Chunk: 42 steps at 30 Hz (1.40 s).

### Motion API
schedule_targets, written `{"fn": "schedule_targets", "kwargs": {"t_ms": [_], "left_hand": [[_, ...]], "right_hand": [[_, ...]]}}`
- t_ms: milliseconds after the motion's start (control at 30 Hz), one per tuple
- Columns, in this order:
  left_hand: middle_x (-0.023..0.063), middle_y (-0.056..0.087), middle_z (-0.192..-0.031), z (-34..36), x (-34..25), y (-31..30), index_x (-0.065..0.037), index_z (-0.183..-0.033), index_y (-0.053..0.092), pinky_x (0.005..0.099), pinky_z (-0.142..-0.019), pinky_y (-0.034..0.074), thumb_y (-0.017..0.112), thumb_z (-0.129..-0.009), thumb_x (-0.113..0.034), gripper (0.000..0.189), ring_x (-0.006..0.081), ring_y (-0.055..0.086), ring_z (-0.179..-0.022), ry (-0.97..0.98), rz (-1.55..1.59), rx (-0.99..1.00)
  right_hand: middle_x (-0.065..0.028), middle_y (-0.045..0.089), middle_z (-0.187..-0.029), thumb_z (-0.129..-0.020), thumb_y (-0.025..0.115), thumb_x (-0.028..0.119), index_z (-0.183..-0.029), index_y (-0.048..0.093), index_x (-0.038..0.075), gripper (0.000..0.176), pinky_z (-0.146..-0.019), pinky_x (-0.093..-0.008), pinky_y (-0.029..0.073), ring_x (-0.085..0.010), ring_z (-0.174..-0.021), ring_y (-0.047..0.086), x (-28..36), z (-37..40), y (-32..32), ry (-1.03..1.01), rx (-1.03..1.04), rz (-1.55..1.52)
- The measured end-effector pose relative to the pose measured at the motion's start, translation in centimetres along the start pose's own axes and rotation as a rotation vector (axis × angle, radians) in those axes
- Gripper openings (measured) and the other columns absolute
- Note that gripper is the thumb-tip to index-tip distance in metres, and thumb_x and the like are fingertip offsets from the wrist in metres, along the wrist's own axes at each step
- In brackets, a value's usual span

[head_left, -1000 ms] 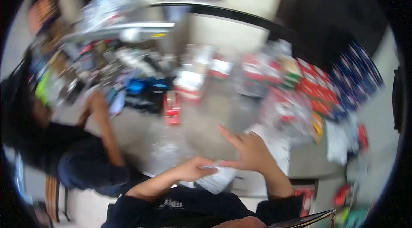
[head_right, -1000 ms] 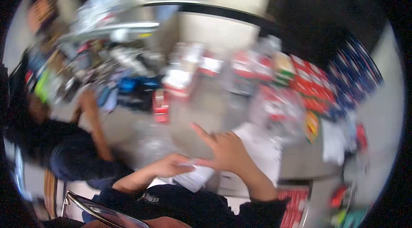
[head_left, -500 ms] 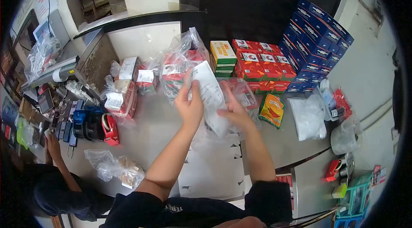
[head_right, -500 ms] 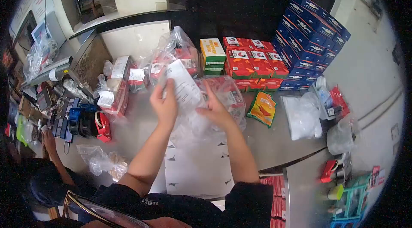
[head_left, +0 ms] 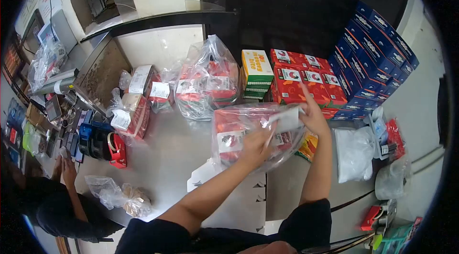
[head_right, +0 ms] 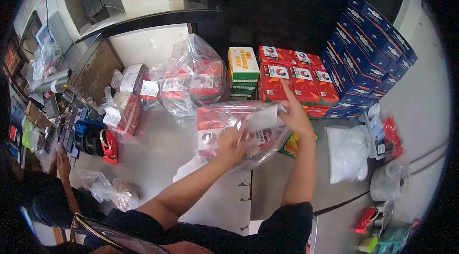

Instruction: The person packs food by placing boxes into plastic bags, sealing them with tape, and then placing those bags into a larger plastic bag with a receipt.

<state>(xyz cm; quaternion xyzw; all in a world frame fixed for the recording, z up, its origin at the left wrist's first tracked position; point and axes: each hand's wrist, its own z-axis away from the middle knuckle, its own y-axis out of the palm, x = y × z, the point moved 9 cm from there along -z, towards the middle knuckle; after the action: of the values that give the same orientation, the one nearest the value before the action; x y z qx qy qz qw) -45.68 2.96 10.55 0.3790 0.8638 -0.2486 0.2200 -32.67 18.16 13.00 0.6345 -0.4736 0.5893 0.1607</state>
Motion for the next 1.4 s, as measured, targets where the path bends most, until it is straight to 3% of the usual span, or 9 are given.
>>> {"fn": "schedule_targets", "kwargs": {"t_ms": [133, 233, 367, 500, 567, 667, 1000, 1233, 1400], "left_hand": [[0.0148, 0.065, -0.080, 1.2, 2.1, -5.3, -0.002, -0.099, 0.063, 0.0298, -0.055, 0.047, 0.058, -0.081, -0.006, 0.019, 0.0222, 0.062, -0.062, -0.170, -0.007, -0.073], [0.0091, 0.063, -0.065, 2.2, 5.2, -5.1, -0.002, -0.093, 0.065, 0.0256, -0.048, 0.042, 0.058, -0.085, -0.016, 0.018, 0.0066, 0.053, -0.054, -0.717, 0.143, 0.096], [0.0041, 0.055, -0.057, 2.6, 3.4, -2.3, -0.003, -0.093, 0.065, 0.0245, -0.050, 0.039, 0.056, -0.087, -0.019, 0.020, 0.0065, 0.047, -0.054, -0.758, 0.289, 0.023], [0.0078, 0.061, -0.071, 3.1, 4.6, -2.6, -0.004, -0.096, 0.064, 0.0279, -0.057, 0.045, 0.061, -0.083, -0.025, 0.025, 0.0115, 0.056, -0.061, -0.832, 0.383, 0.129], [0.0123, 0.061, -0.103, 2.0, 3.8, -4.8, -0.006, -0.104, 0.062, 0.0332, -0.070, 0.049, 0.067, -0.076, -0.035, 0.041, 0.0209, 0.062, -0.085, -0.402, -0.131, 0.424], [0.0151, 0.040, -0.133, 2.4, 5.5, -7.3, -0.014, -0.114, 0.058, 0.0395, -0.083, 0.048, 0.070, -0.068, -0.043, 0.057, 0.0295, 0.049, -0.114, -0.410, -0.461, 0.661], [0.0134, 0.017, -0.145, -3.5, 13.4, -9.8, -0.021, -0.120, 0.054, 0.0407, -0.083, 0.048, 0.070, -0.069, -0.025, 0.054, 0.0308, 0.034, -0.127, -0.285, -0.842, 0.798], [0.0092, 0.044, -0.131, -3.9, 4.2, -10.1, -0.012, -0.111, 0.058, 0.0336, -0.077, 0.050, 0.061, -0.074, -0.010, 0.037, 0.0251, 0.059, -0.097, -0.059, -0.525, 0.632], [0.0117, 0.045, -0.130, 2.6, 2.8, -6.0, -0.007, -0.122, 0.048, 0.0326, -0.078, 0.050, 0.051, -0.086, -0.027, 0.041, 0.0245, 0.051, -0.112, -0.059, -0.577, 0.716]], "right_hand": [[-0.0074, 0.021, -0.146, -0.065, 0.059, -0.013, -0.142, 0.012, 0.014, 0.094, -0.078, -0.0262, 0.044, -0.0129, -0.088, 0.057, -0.1, 2.0, 3.4, 0.290, 0.305, -0.140], [-0.0150, 0.057, -0.112, -0.062, 0.068, 0.000, -0.142, 0.014, 0.024, 0.099, -0.084, -0.0351, 0.042, -0.0222, -0.092, 0.059, -0.8, 1.2, 3.5, 0.289, 0.357, 0.643], [-0.0103, 0.063, -0.094, -0.064, 0.064, -0.005, -0.142, 0.015, 0.021, 0.095, -0.085, -0.0316, 0.042, -0.0183, -0.094, 0.058, 3.3, 1.2, 6.6, 0.035, 0.351, 0.248], [-0.0077, 0.055, -0.114, -0.067, 0.060, -0.010, -0.143, 0.014, 0.017, 0.092, -0.082, -0.0249, 0.043, -0.0115, -0.094, 0.055, 1.2, 0.6, 7.9, 0.028, 0.312, -0.058], [-0.0068, 0.052, -0.120, -0.068, 0.059, -0.011, -0.143, 0.014, 0.016, 0.091, -0.081, -0.0230, 0.044, -0.0100, -0.093, 0.054, 0.5, 0.1, 6.6, -0.017, 0.297, -0.065], [-0.0064, 0.044, -0.129, -0.069, 0.059, -0.010, -0.143, 0.014, 0.016, 0.090, -0.077, -0.0232, 0.045, -0.0099, -0.091, 0.055, -2.0, 0.5, 7.9, 0.248, 0.556, -0.186], [-0.0089, 0.063, -0.095, -0.069, 0.061, -0.006, -0.142, 0.014, 0.019, 0.090, -0.072, -0.0255, 0.046, -0.0090, -0.081, 0.057, -3.6, -2.1, 12.8, 0.298, 1.010, 0.100], [-0.0097, 0.065, -0.085, -0.068, 0.062, -0.005, -0.143, 0.008, 0.025, 0.097, -0.071, -0.0270, 0.047, -0.0100, -0.079, 0.059, -2.5, -3.1, 13.6, 0.209, 1.061, 0.243], [-0.0072, 0.065, -0.083, -0.069, 0.063, -0.005, -0.143, 0.008, 0.025, 0.097, -0.068, -0.0258, 0.046, -0.0088, -0.077, 0.058, -2.0, -2.7, 13.4, 0.291, 1.034, 0.249]]}}
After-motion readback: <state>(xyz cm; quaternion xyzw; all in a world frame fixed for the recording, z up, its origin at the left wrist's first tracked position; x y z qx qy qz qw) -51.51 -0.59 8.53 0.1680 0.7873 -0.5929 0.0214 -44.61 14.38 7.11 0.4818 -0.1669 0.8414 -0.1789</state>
